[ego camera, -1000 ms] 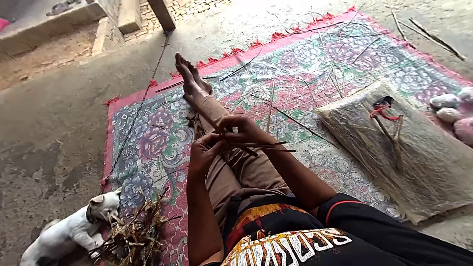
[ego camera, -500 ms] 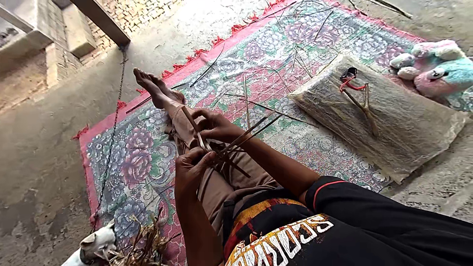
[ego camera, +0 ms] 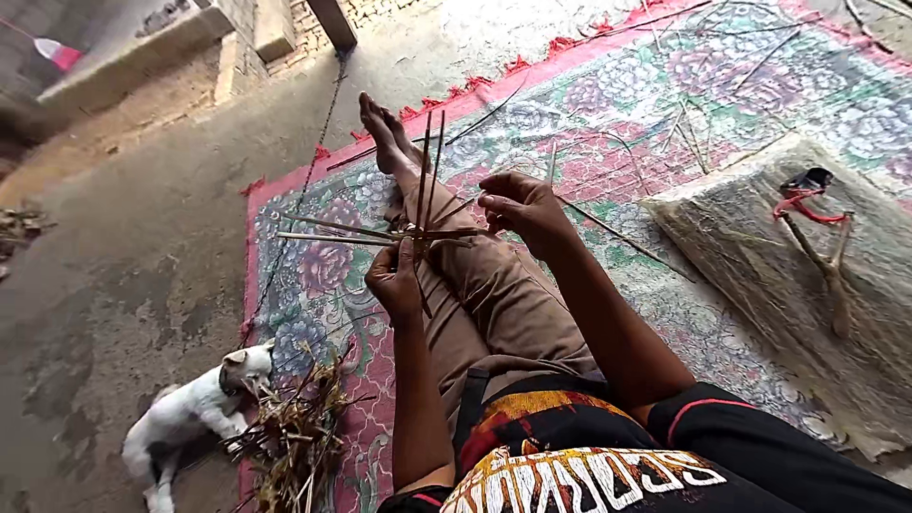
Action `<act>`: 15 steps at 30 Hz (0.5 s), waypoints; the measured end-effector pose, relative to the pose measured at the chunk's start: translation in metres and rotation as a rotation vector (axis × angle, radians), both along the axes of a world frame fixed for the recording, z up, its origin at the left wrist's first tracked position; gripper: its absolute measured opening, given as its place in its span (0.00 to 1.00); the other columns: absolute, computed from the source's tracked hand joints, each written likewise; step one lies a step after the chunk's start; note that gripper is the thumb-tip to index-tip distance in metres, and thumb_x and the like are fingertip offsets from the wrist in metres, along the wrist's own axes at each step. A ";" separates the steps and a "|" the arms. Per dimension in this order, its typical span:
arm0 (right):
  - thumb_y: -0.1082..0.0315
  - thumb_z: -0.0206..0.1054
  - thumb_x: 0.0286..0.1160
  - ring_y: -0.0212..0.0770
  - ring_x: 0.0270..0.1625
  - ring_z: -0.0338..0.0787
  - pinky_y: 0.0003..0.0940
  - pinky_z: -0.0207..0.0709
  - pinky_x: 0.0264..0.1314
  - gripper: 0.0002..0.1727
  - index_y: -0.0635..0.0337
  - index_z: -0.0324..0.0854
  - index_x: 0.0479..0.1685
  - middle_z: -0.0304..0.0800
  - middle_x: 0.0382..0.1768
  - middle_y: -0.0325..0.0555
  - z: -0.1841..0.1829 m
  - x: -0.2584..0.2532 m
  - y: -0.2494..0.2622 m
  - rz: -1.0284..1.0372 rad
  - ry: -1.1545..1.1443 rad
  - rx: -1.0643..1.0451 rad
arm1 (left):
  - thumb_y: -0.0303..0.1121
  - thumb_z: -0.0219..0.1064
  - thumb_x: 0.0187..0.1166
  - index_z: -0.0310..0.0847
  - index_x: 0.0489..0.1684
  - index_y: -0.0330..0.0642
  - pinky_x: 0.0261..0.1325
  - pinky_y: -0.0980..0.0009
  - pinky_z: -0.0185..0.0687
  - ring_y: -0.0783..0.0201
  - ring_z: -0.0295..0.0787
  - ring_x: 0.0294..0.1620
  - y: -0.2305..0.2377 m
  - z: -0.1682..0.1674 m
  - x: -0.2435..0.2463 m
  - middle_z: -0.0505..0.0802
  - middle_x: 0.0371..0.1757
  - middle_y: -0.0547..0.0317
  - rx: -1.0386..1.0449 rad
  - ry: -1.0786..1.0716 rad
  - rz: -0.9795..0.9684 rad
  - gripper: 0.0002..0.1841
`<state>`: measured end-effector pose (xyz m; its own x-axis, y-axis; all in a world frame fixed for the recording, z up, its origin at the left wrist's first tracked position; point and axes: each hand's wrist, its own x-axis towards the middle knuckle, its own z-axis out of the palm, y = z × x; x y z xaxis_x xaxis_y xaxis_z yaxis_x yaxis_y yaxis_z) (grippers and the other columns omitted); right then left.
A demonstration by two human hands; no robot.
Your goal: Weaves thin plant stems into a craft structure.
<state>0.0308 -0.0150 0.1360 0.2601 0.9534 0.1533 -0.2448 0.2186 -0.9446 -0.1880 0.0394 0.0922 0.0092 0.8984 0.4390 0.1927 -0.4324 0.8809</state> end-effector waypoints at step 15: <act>0.80 0.66 0.77 0.28 0.24 0.85 0.27 0.86 0.31 0.04 0.70 0.84 0.44 0.87 0.27 0.39 -0.012 -0.040 0.005 0.136 0.069 0.064 | 0.31 0.71 0.81 0.89 0.39 0.43 0.35 0.80 0.84 0.79 0.86 0.29 -0.019 0.006 0.027 0.92 0.31 0.70 -0.067 -0.200 -0.245 0.03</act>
